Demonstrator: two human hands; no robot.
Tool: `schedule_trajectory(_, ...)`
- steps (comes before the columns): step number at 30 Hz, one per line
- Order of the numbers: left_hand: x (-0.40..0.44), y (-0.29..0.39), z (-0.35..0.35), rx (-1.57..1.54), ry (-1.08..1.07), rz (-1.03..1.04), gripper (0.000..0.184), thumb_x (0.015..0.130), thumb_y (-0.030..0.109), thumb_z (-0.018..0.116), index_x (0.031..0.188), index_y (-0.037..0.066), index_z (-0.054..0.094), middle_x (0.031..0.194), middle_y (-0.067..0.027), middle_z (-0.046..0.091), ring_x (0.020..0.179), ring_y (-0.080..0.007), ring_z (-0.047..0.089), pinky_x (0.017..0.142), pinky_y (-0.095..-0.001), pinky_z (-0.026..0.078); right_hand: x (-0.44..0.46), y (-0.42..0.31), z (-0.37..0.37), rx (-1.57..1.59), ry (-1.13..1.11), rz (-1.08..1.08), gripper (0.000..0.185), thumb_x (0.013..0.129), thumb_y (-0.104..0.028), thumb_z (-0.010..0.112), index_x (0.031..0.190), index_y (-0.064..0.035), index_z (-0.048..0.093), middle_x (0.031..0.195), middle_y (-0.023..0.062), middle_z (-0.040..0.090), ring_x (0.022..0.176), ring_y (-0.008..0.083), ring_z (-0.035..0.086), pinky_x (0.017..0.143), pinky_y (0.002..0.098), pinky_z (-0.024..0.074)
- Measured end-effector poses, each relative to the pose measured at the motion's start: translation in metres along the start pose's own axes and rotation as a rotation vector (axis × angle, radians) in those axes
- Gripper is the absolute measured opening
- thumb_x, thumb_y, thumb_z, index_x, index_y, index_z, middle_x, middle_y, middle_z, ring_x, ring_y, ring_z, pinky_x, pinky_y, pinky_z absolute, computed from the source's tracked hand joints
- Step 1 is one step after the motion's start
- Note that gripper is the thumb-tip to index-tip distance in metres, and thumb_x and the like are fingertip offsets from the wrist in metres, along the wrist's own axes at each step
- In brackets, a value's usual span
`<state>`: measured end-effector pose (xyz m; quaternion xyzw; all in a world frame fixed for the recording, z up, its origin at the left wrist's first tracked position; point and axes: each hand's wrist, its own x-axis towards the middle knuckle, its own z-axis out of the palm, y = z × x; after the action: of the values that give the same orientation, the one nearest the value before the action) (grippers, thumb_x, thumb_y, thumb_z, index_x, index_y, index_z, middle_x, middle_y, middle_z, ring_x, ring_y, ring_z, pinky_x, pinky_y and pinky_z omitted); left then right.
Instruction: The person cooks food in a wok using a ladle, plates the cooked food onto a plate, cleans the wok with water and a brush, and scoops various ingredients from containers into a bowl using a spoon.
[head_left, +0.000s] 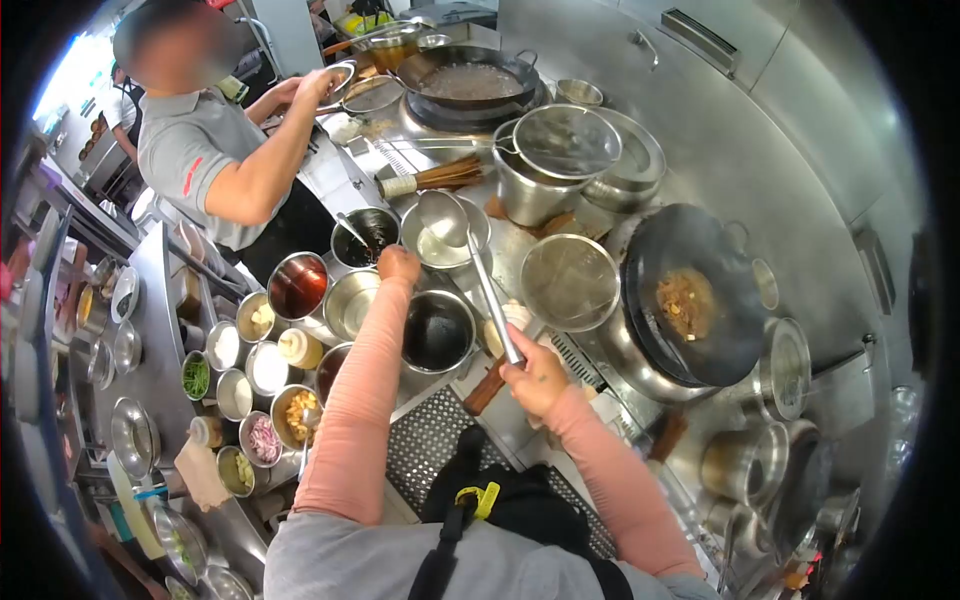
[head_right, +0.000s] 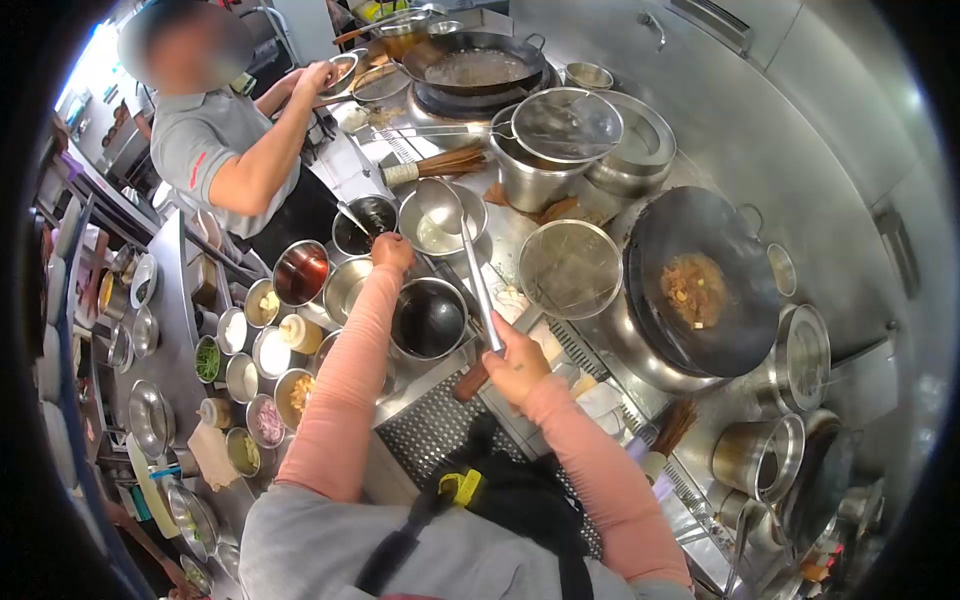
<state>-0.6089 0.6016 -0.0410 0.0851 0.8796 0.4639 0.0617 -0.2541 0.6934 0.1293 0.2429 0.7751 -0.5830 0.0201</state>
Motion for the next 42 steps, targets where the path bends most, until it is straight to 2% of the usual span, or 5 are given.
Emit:
schedule_trajectory(4,-0.012,0.020,0.002,-0.182,0.016,-0.173,0.020,0.080,0.010,0.065,0.096,-0.002,0.064,0.074,-0.0184,0.069,0.058,-0.0246,0.070,0.059,-0.0354,0.058,0.008,-0.002,0.018,-0.271,0.092,-0.141,0.067,0.083,-0.011,0.060,0.145,-0.0011,0.037,0.094,0.0294,0.063,0.088,0.0460,0.060,0.082,0.0478,0.0482)
schedule_trajectory(13,-0.028,0.039,-0.012,-0.392,-0.017,-0.173,0.022,0.083,0.000,0.063,0.104,-0.006,0.060,0.075,-0.0165,0.068,0.056,-0.0221,0.069,0.046,-0.0329,0.057,-0.002,-0.029,0.010,-0.171,-0.028,0.031,0.071,0.084,-0.012,0.062,0.148,-0.0015,0.033,0.093,0.0252,0.066,0.080,0.0345,0.065,0.077,0.0381,0.0507)
schedule_trajectory(22,-0.030,0.041,-0.012,-0.486,-0.002,-0.186,0.022,0.083,-0.002,0.059,0.104,-0.007,0.060,0.070,-0.0167,0.068,0.052,-0.0211,0.067,0.044,-0.0320,0.055,-0.009,-0.056,-0.010,0.429,-0.167,0.225,0.069,0.089,0.000,0.058,0.151,-0.0032,0.028,0.081,0.0051,0.060,0.055,0.0089,0.054,0.045,0.0263,0.0447)
schedule_trajectory(33,-0.055,0.015,-0.046,-0.730,-0.124,0.045,0.031,0.094,0.010,0.058,0.120,-0.006,0.054,0.095,-0.0121,0.064,0.077,-0.0180,0.068,0.061,-0.0287,0.057,-0.090,-0.046,-0.090,1.306,-0.056,0.187,0.061,0.090,0.000,0.055,0.147,-0.0028,0.033,0.097,0.0183,0.059,0.054,0.0112,0.052,0.040,0.0217,0.0439)
schedule_trajectory(42,-0.233,0.128,-0.049,-0.547,-0.431,0.237,0.032,0.097,0.015,0.059,0.124,-0.002,0.055,0.100,-0.0074,0.064,0.084,-0.0128,0.063,0.072,-0.0245,0.053,-0.206,-0.007,-0.174,0.738,0.589,0.095,0.064,0.087,0.002,0.060,0.147,-0.0033,0.037,0.092,0.0111,0.062,0.054,0.0098,0.055,0.041,0.0223,0.0431)
